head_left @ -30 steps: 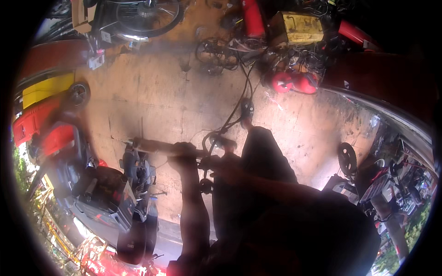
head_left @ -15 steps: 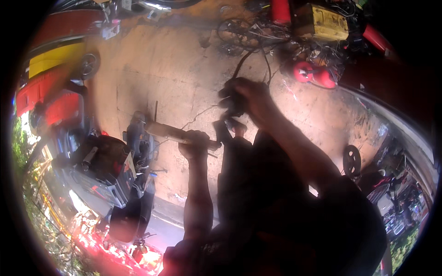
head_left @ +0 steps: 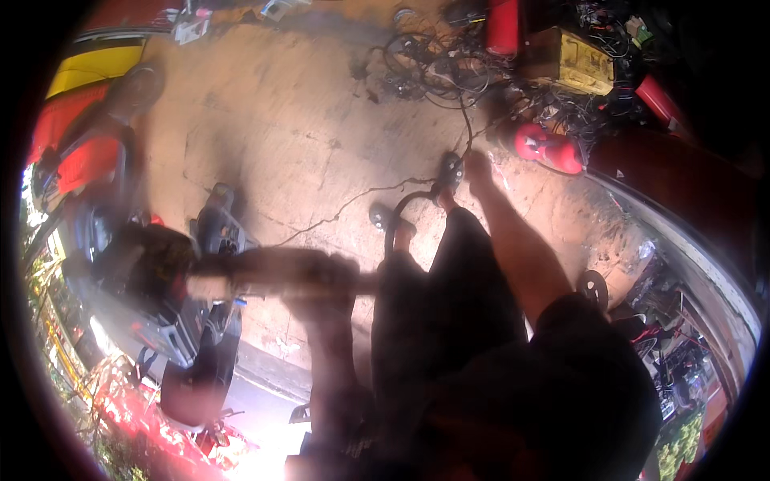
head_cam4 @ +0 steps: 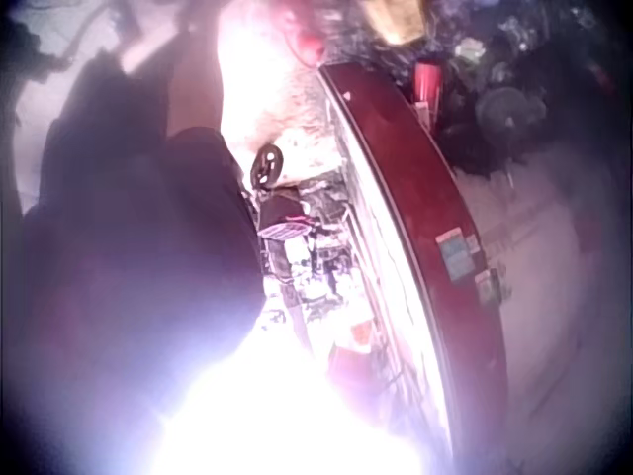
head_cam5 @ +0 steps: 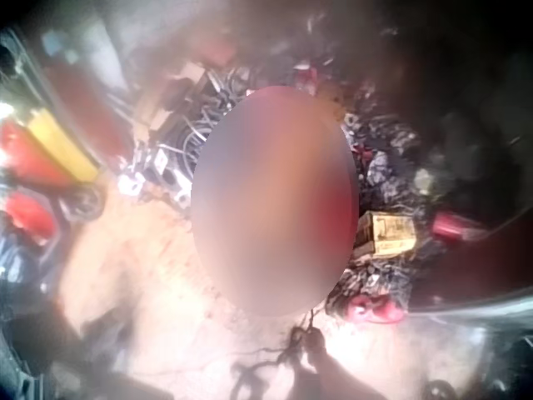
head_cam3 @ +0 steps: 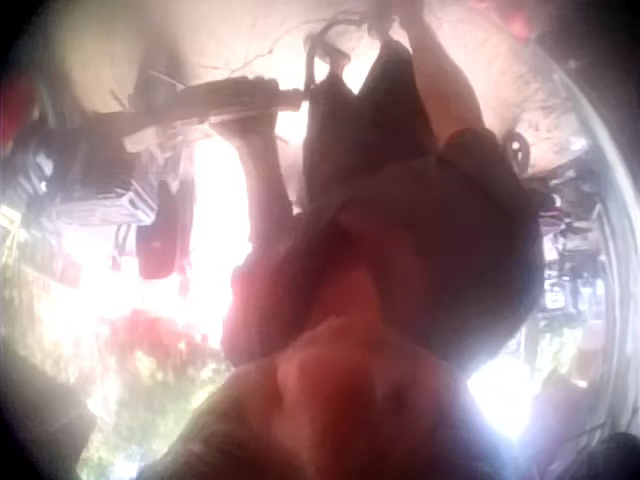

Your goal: The person picks up a cable from a cluttered floor, holds a connector by hand, and uses their fingers to strip and twist electrical wires.

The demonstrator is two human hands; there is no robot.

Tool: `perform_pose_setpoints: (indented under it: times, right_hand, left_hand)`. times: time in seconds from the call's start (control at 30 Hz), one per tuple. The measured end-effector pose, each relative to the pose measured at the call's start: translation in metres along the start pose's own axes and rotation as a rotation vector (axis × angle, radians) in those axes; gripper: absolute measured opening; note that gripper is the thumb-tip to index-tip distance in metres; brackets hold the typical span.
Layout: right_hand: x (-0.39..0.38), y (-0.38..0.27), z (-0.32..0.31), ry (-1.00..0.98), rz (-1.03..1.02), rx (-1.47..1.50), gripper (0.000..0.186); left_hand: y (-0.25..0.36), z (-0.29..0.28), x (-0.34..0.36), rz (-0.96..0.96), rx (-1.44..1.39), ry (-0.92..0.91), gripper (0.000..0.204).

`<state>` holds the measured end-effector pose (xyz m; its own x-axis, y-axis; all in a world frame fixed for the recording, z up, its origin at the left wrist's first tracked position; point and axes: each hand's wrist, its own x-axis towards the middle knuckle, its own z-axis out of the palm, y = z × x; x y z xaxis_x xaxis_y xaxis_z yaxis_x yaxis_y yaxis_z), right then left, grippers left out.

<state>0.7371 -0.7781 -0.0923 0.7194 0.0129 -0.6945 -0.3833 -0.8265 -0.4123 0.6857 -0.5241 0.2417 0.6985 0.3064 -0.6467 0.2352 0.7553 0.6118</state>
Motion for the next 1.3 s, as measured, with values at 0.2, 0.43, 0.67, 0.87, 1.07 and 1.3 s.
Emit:
perform_pose_setpoints:
  times: [0.2, 0.43, 0.67, 0.87, 1.07, 1.3]
  right_hand:
    - [0.074, 0.044, 0.114, 0.181, 0.334, 1.333, 0.059]
    - [0.134, 0.075, 0.200, 0.416, 0.024, 0.814, 0.056]
    - [0.056, 0.054, 0.137, -0.005, 0.141, -0.232, 0.041]
    - [0.016, -0.026, 0.015, -0.140, 0.488, 0.747, 0.038]
    - [0.042, -0.048, 0.013, -0.155, 0.204, 1.057, 0.037]
    - [0.059, 0.000, 0.042, -0.385, 0.075, 1.176, 0.036]
  left_hand:
    - [-0.004, -0.028, 0.027, -0.023, -0.150, 0.031, 0.022]
    - [-0.021, -0.056, 0.063, -0.039, -0.207, -0.022, 0.028]
    - [-0.021, -0.082, 0.152, 0.021, -0.044, -0.260, 0.023]
    - [-0.150, -0.125, 0.300, 0.167, 0.236, 0.085, 0.017]
    - [-0.318, -0.128, 0.324, -0.179, 1.964, 0.214, 0.032]
    - [-0.349, -0.126, 0.307, -0.075, 2.101, -0.499, 0.034]
